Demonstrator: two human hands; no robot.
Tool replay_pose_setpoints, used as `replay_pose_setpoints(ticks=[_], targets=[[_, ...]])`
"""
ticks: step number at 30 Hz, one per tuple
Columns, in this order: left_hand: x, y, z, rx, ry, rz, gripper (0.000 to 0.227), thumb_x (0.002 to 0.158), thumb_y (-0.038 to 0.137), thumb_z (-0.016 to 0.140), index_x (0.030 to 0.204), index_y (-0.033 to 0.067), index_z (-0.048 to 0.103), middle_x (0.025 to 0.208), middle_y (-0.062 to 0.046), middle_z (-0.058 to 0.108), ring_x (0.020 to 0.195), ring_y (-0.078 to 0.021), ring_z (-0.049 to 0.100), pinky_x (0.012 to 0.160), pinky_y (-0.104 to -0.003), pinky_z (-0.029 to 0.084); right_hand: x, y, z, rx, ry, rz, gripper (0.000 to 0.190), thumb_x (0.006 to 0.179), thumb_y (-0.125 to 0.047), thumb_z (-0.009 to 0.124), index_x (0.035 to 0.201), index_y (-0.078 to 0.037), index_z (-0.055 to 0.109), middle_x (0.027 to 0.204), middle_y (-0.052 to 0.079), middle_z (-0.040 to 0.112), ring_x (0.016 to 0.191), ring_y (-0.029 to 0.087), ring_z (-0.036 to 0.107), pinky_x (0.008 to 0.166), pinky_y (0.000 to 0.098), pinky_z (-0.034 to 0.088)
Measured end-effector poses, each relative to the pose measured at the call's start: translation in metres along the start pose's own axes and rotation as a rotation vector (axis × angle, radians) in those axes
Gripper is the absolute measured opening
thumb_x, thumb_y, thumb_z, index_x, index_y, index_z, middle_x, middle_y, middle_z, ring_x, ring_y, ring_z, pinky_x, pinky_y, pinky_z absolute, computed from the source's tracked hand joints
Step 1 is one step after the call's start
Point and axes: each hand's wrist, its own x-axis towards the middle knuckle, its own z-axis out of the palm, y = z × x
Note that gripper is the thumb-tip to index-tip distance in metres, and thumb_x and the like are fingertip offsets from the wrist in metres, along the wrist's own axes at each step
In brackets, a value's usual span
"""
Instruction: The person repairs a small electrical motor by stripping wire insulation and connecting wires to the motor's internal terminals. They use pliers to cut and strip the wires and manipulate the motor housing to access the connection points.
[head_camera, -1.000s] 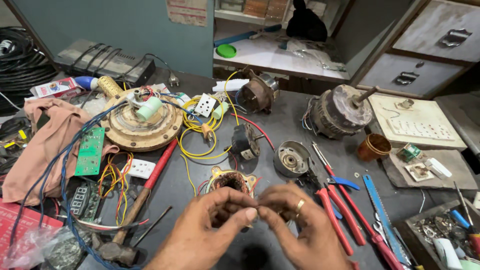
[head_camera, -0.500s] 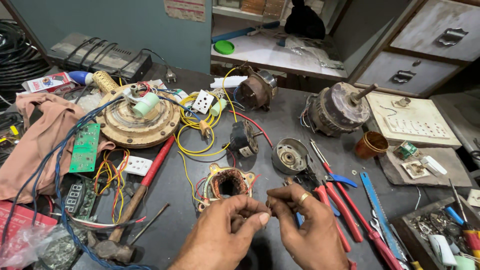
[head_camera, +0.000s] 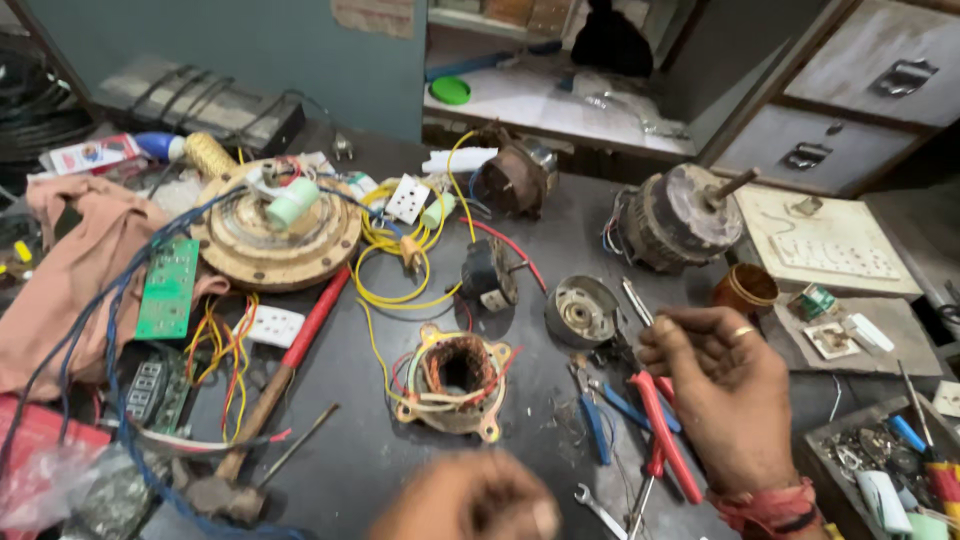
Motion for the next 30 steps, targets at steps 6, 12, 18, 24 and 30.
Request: replay_pose_setpoints(ticks=[6, 12, 18, 24, 30], targets=[[-0.002, 0.041, -0.018, -0.309, 0.240, -0.068, 0.018, 0.085, 0.014, 0.079, 0.102, 0.0071, 0.076, 0.083, 0.000, 0.076, 0.078, -0.0078, 0.069, 0.074, -0.026, 0.057, -0.010, 0.004, 0.015, -0.191, -0.396, 0.118, 0.029, 0.084, -0.008, 0.074, 0.111, 0.002, 0.075, 0.094, 0.010, 0.081, 0.085, 0.014, 0.075, 0.077, 0.0285, 0.060], [0.007, 0.028, -0.021, -0.417, 0.393, 0.008, 0.021, 0.081, 0.011, 0.081, 0.100, 0.0012, 0.075, 0.080, -0.004, 0.076, 0.072, -0.0100, 0.071, 0.071, -0.027, 0.061, -0.027, -0.007, 0.027, -0.347, -0.411, 0.085, 0.031, 0.088, -0.018, 0.075, 0.116, -0.006, 0.077, 0.098, 0.004, 0.079, 0.087, 0.010, 0.076, 0.077, 0.0273, 0.061], [0.020, 0.023, -0.021, -0.503, 0.551, 0.075, 0.024, 0.081, 0.010, 0.082, 0.101, -0.0017, 0.074, 0.083, -0.007, 0.079, 0.074, -0.0123, 0.075, 0.069, -0.028, 0.063, -0.055, 0.014, 0.060, -0.021, -0.440, -0.310, 0.037, 0.078, -0.004, 0.083, 0.114, -0.006, 0.077, 0.095, 0.008, 0.080, 0.086, 0.012, 0.076, 0.070, 0.0251, 0.062], [0.020, 0.028, -0.020, -0.633, 0.503, -0.072, 0.026, 0.082, 0.013, 0.079, 0.104, 0.0000, 0.073, 0.082, -0.009, 0.079, 0.073, -0.0156, 0.075, 0.070, -0.029, 0.063, -0.059, 0.021, 0.066, -0.118, -0.250, -0.438, 0.020, 0.079, -0.001, 0.080, 0.098, -0.007, 0.083, 0.091, 0.006, 0.078, 0.075, 0.011, 0.079, 0.057, 0.0230, 0.060], [0.023, 0.027, -0.018, -0.416, 0.603, 0.066, 0.024, 0.084, 0.018, 0.081, 0.101, 0.0023, 0.077, 0.081, -0.003, 0.078, 0.071, -0.0064, 0.071, 0.067, -0.023, 0.058, -0.060, 0.018, 0.075, -0.278, -0.247, -0.165, 0.018, 0.077, -0.013, 0.083, 0.094, -0.011, 0.079, 0.082, 0.003, 0.077, 0.071, 0.012, 0.076, 0.060, 0.0272, 0.061]])
